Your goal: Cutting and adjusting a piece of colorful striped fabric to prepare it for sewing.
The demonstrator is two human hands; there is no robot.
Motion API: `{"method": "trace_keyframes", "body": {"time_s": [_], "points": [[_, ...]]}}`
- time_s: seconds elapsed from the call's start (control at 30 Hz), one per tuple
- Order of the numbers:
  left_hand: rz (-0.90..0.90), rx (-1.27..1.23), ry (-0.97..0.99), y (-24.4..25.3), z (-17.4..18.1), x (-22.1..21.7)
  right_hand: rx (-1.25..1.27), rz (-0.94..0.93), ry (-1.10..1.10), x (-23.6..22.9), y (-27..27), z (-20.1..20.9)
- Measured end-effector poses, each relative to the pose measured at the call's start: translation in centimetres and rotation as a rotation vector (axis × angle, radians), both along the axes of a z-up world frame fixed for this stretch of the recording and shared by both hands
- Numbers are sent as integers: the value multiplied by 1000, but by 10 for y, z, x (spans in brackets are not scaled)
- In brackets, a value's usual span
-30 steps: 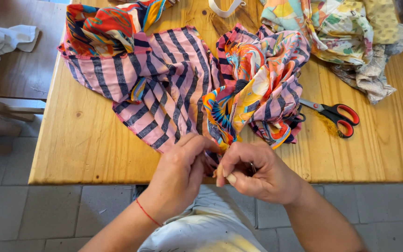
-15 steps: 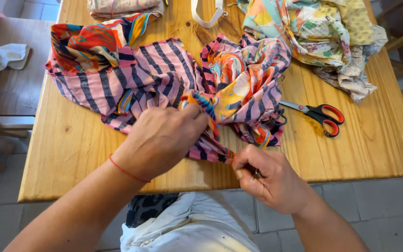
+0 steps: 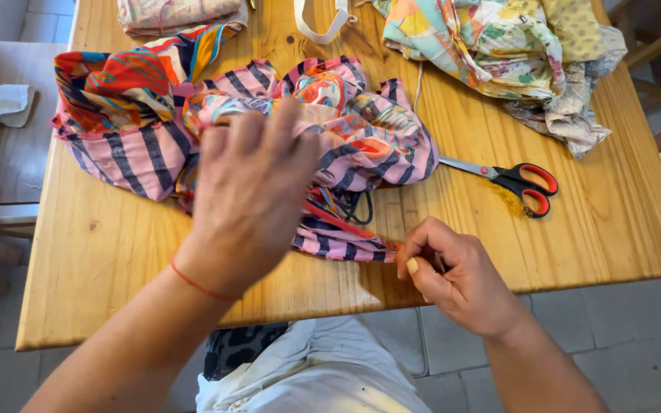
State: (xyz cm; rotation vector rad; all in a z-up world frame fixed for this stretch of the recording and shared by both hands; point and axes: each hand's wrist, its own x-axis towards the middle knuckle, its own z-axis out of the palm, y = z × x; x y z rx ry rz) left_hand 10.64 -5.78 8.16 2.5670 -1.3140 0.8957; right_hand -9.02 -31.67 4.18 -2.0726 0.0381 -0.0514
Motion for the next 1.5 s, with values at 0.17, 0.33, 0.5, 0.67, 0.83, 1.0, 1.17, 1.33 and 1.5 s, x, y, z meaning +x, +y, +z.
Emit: {"method": "trace_keyframes", "body": {"time_s": [0.17, 0.33, 0.5, 0.67, 0.83, 1.0, 1.17, 1.33, 1.5], "points": [[-648, -106, 671, -50, -26, -37, 124, 10, -94, -8, 3, 2], [-805, -180, 983, -61, -40, -39, 198, 7, -154, -12, 2, 1], [-639, -69, 597, -54, -43, -42, -32, -16, -21, -6, 3, -3], [-452, 82, 282, -33, -52, -25, -151, -32, 60, 3, -8, -3], [-467, -94, 575, -21, -62, -14, -206, -43, 109, 11, -24, -10], [-442, -92, 549, -21, -63, -17, -907, -25, -25, 39, -58, -42], [-437, -82, 557, -17, -62, -18, -988, 22, -163, 48, -80, -65], [-446, -103, 564, -18, -56, -20, -763, 22, -406, 45, -35, -27], [-474, -129, 556, -17, -49, -28, -259, 101, -253, 54, 23, -23]]}}
